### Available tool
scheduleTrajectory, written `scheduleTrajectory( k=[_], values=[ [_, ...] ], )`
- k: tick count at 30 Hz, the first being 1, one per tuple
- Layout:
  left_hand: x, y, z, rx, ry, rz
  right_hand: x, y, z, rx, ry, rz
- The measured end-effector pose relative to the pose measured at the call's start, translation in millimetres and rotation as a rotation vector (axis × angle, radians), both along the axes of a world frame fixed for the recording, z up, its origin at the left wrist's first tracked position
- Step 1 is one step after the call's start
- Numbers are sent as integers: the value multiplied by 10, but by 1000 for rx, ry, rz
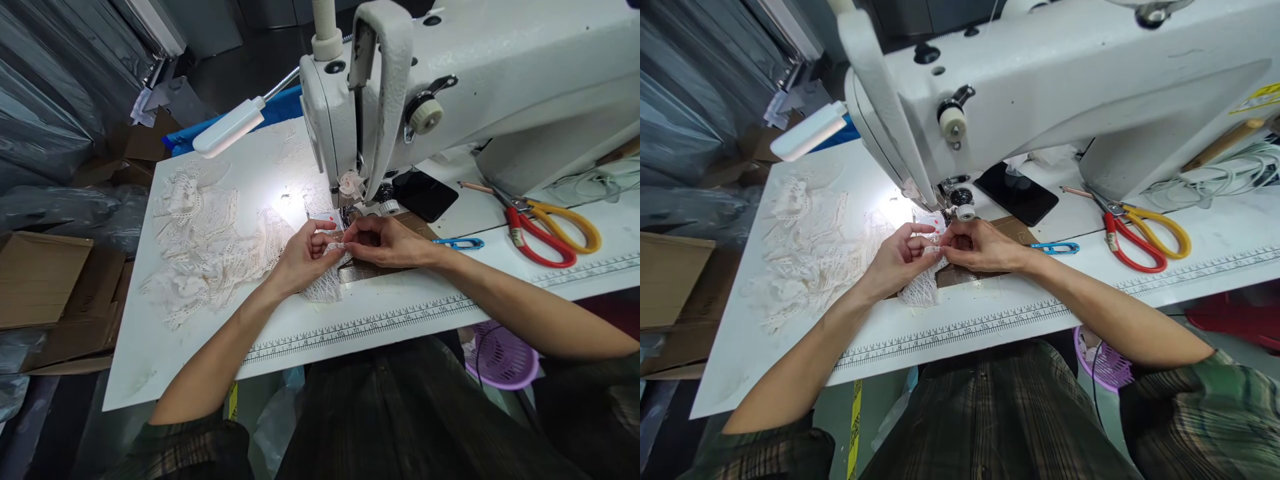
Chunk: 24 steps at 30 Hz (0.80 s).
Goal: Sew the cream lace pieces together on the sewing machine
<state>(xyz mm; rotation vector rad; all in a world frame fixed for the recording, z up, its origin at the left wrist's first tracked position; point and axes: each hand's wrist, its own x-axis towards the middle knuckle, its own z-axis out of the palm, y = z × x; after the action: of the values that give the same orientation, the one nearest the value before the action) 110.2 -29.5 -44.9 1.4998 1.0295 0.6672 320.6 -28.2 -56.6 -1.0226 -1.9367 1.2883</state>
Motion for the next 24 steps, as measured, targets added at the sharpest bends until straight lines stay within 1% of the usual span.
scheduleTrajectory(
  k=[4, 9, 13, 17, 19, 21, 24],
  values=[
    [-28, -5, -30, 34, 57, -45, -7, 2, 5, 27, -28, -27],
    [-40, 0, -79, 67, 65, -89, -53, -12, 1, 62, -13, -60],
    [-16, -11, -42, 69, 76, -160, -87, -33, -25, 25, 20, -93],
    [-6, -9, 20, 71, 33, -207, -62, -20, -62, -48, 35, -122],
    [-15, 2, 27, 43, -1, -215, -34, -7, -70, -63, 35, -154],
    [-29, 17, 11, 9, -40, -203, -6, 0, -55, -57, 28, -157],
    [-46, 37, -35, -23, -76, -177, 36, -4, 7, -62, 16, -96]
  ],
)
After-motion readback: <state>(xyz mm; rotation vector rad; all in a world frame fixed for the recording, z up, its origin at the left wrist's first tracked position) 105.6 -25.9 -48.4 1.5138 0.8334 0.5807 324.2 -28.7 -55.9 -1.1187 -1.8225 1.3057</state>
